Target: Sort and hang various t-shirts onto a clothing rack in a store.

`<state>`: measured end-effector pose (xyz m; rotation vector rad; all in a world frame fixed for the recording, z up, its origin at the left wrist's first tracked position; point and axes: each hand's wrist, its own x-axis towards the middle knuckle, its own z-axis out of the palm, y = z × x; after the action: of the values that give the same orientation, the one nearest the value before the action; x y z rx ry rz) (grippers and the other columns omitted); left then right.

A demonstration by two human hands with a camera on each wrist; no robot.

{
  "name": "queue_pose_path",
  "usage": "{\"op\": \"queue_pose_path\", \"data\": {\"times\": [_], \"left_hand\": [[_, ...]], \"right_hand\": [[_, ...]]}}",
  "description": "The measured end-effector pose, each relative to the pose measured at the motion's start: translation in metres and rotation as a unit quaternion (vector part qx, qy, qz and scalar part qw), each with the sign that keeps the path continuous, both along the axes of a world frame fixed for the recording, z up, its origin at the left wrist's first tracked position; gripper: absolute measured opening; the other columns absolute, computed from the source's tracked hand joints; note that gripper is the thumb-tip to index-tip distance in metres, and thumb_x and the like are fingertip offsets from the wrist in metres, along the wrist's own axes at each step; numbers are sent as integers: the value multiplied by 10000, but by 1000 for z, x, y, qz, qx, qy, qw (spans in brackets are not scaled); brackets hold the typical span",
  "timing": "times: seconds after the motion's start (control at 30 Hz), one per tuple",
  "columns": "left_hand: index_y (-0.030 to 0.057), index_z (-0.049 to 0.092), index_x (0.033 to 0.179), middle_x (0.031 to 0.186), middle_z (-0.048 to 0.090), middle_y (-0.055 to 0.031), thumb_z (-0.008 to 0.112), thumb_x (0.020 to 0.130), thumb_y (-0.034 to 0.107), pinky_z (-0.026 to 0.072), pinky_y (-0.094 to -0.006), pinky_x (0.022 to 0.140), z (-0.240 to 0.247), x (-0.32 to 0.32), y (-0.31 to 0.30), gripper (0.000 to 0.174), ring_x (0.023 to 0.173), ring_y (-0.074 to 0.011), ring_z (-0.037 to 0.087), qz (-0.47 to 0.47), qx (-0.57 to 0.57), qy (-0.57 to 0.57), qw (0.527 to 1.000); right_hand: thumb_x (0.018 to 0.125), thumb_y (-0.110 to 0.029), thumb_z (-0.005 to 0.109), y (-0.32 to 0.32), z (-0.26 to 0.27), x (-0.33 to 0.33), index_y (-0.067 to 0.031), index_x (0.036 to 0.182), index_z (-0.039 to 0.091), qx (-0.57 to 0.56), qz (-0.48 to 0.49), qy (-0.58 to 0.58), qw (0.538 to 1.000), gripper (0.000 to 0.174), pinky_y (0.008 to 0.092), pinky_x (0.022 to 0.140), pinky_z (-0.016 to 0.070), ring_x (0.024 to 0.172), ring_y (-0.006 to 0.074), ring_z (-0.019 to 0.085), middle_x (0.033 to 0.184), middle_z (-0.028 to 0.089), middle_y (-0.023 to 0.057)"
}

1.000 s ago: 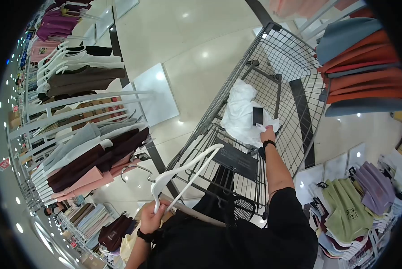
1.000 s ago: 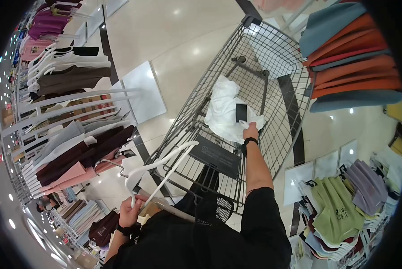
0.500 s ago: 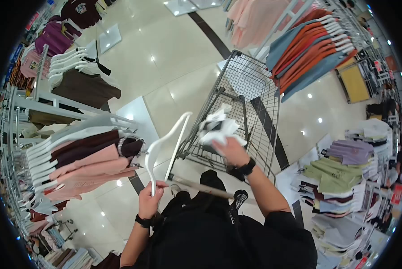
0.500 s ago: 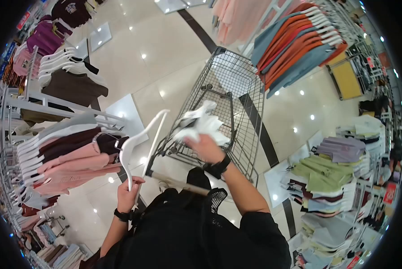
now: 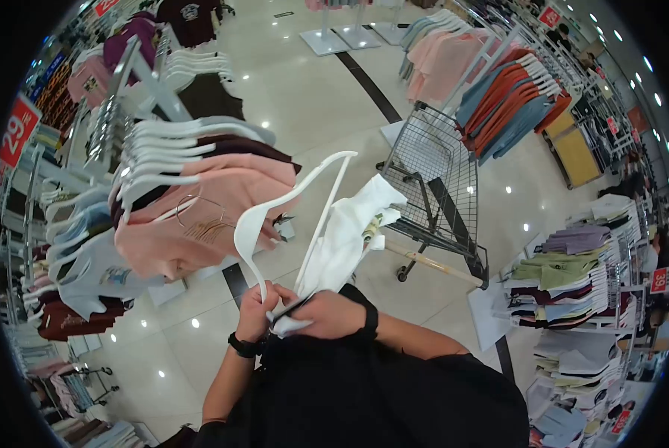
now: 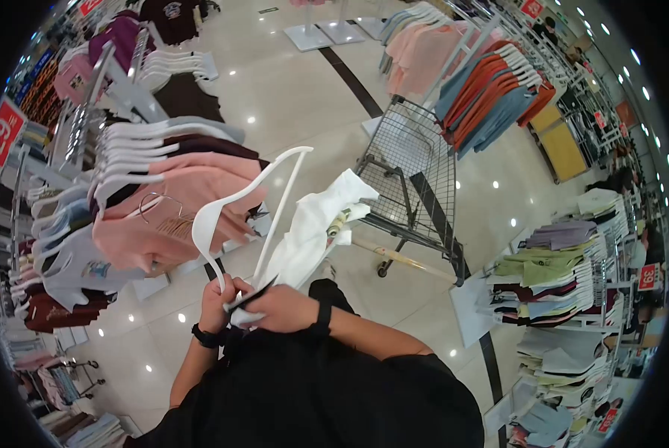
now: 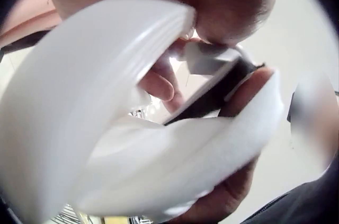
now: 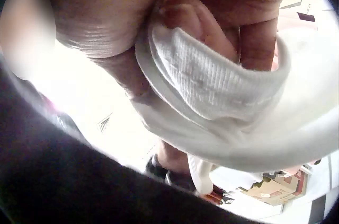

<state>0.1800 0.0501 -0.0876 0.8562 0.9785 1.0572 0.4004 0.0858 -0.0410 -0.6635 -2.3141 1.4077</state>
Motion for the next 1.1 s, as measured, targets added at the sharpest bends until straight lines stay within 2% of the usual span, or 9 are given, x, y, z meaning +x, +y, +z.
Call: {"op": "queue_pose_path", "data": {"times": [0.1, 0.27, 0.3, 0.57, 0.73, 0.8, 0.87, 1.0, 1.1], "left_hand": [[-7, 704, 1173, 898, 699, 21, 585, 1088, 281, 483, -247, 761, -26, -28, -22, 322, 804, -53, 585, 21, 36, 96, 995], [16, 671, 1324, 1021, 730, -12, 815, 871, 138, 525, -288, 851, 21, -14, -25, 490, 913, -101, 648, 51, 122, 129, 983], [32, 637, 1391, 1143, 737, -54, 833, 837, 109, 526, -308, 947, 12, -21, -26, 592, 1046, -156, 677, 27, 129, 129, 983], [25, 684, 1236, 1158, 730, -84, 868, 823, 145, 546, -367, 952, 15, -29, 8, 468, 1064, -193, 683, 53, 108, 243, 963], [-26, 666, 1215, 1142, 696, -96, 800, 887, 81, 544, -345, 926, 39, -19, 24, 370, 1031, -176, 666, 93, 55, 78, 991], [9, 674, 1120, 1035, 684, -22, 747, 936, 212, 526, -277, 745, 35, -21, 25, 284, 875, -121, 652, 90, 8, 116, 989], [-8, 663, 1184, 1085, 697, -47, 710, 957, 204, 540, -279, 786, 59, -15, 38, 314, 906, -138, 677, 104, 133, 279, 945], [-6, 656, 1200, 1077, 698, -72, 710, 950, 172, 553, -297, 785, 77, 0, 44, 312, 917, -157, 684, 131, 148, 280, 939], [-7, 660, 1210, 1091, 692, -79, 741, 920, 141, 547, -313, 830, 71, 5, 41, 336, 952, -163, 672, 156, 77, 241, 955]], "right_hand": [[925, -253, 745, 15, 19, -8, -128, 1078, 768, -48, -33, 60, 997, 199, 428, 715, 563, 793, 380, 705, 857, 724, 151], [906, -214, 729, 15, 24, -49, -139, 1049, 766, 43, -16, 100, 994, 165, 425, 946, 553, 790, 363, 689, 840, 715, 130], [876, -150, 770, 18, 24, -50, -123, 1117, 765, 51, 8, 107, 993, 243, 410, 820, 571, 833, 364, 707, 889, 735, 142], [888, -184, 779, 94, 47, -14, -95, 1117, 744, 39, -31, 114, 992, 248, 359, 775, 538, 862, 276, 669, 991, 672, 92], [898, -248, 749, 203, -94, 53, -72, 1173, 713, 62, -222, -30, 973, 329, 389, 842, 561, 965, 308, 694, 1108, 696, 135], [883, -313, 757, 244, -184, 99, -37, 1208, 697, 96, -295, -171, 935, 431, 409, 913, 558, 1062, 356, 690, 1195, 685, 194], [887, -350, 765, 263, -245, 130, -20, 1226, 715, -31, -380, -281, 881, 476, 429, 932, 535, 1093, 351, 683, 1233, 688, 239], [888, -363, 755, 267, -280, 152, -17, 1137, 767, -121, -250, -287, 917, 426, 425, 901, 546, 1042, 362, 700, 1173, 721, 251], [890, -441, 744, 272, -243, 142, -98, 967, 831, -142, -194, -376, 895, 363, 481, 935, 510, 1054, 368, 687, 1095, 765, 130]]}}
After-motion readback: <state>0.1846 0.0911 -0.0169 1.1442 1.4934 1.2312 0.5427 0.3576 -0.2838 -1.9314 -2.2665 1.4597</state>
